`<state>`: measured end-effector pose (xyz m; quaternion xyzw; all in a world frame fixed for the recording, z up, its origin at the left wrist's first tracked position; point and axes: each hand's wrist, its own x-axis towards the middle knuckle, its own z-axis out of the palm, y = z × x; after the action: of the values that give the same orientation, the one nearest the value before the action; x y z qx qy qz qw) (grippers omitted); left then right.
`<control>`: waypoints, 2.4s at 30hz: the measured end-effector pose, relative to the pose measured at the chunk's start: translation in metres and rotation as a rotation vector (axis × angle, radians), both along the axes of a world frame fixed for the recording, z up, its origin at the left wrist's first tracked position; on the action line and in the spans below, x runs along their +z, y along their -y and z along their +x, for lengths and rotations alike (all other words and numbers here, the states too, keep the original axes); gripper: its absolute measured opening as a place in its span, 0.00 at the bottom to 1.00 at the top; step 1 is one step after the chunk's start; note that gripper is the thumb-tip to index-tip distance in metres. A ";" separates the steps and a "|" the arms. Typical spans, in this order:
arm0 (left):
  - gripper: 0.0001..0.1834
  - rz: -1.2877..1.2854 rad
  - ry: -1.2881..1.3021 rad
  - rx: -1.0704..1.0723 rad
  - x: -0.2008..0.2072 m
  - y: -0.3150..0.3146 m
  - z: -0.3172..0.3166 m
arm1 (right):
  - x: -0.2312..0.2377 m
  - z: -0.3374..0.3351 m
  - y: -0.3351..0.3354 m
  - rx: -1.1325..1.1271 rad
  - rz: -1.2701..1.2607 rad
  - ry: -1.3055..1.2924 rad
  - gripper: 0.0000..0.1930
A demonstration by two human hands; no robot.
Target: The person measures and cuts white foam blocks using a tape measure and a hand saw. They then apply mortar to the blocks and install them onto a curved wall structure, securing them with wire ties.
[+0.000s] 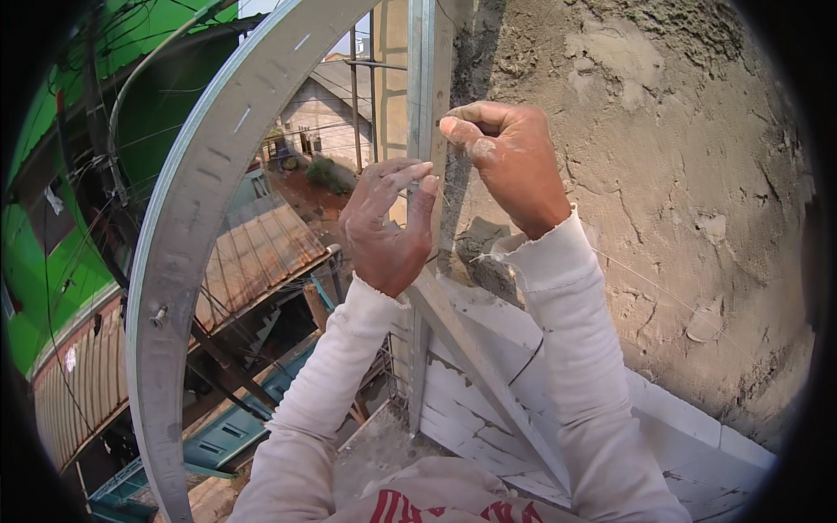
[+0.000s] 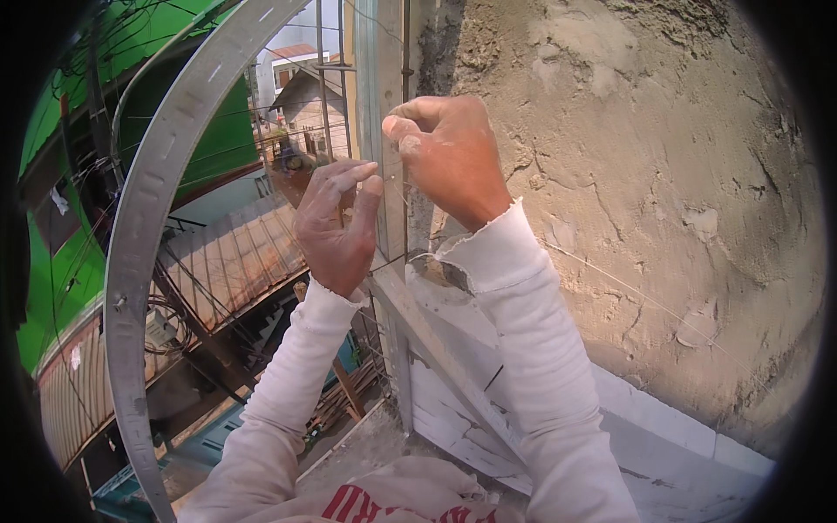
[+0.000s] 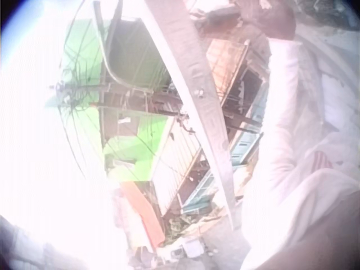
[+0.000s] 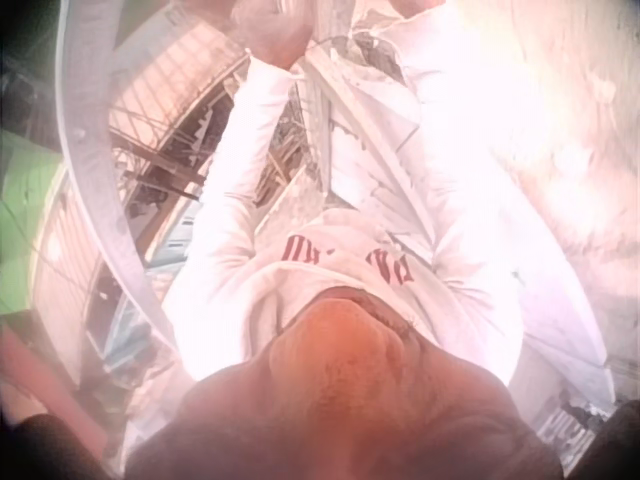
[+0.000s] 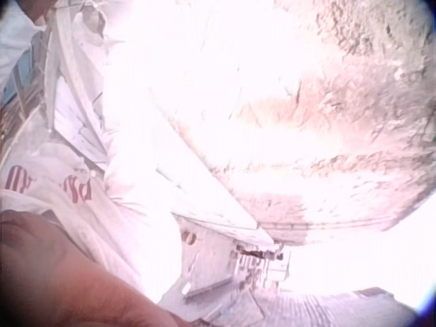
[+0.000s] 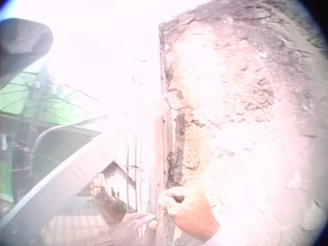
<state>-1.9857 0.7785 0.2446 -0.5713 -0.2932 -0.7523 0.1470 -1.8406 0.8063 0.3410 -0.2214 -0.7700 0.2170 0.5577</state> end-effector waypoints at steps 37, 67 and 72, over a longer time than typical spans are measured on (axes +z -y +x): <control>0.13 -0.734 -0.005 -0.583 0.112 -0.028 -0.111 | -0.004 -0.020 -0.032 -0.306 0.574 -0.013 0.27; 0.19 -0.590 0.209 -1.530 0.067 -0.080 -0.076 | 0.010 -0.026 -0.108 -0.464 0.441 0.219 0.10; 0.18 -0.377 0.257 -1.498 0.052 -0.116 -0.054 | 0.029 0.014 -0.083 -0.489 0.469 0.240 0.11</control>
<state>-2.0396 0.8944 0.2970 -0.5409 0.0330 -0.6488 -0.5343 -1.8270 0.8894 0.3698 -0.2892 -0.7830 -0.1329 0.5345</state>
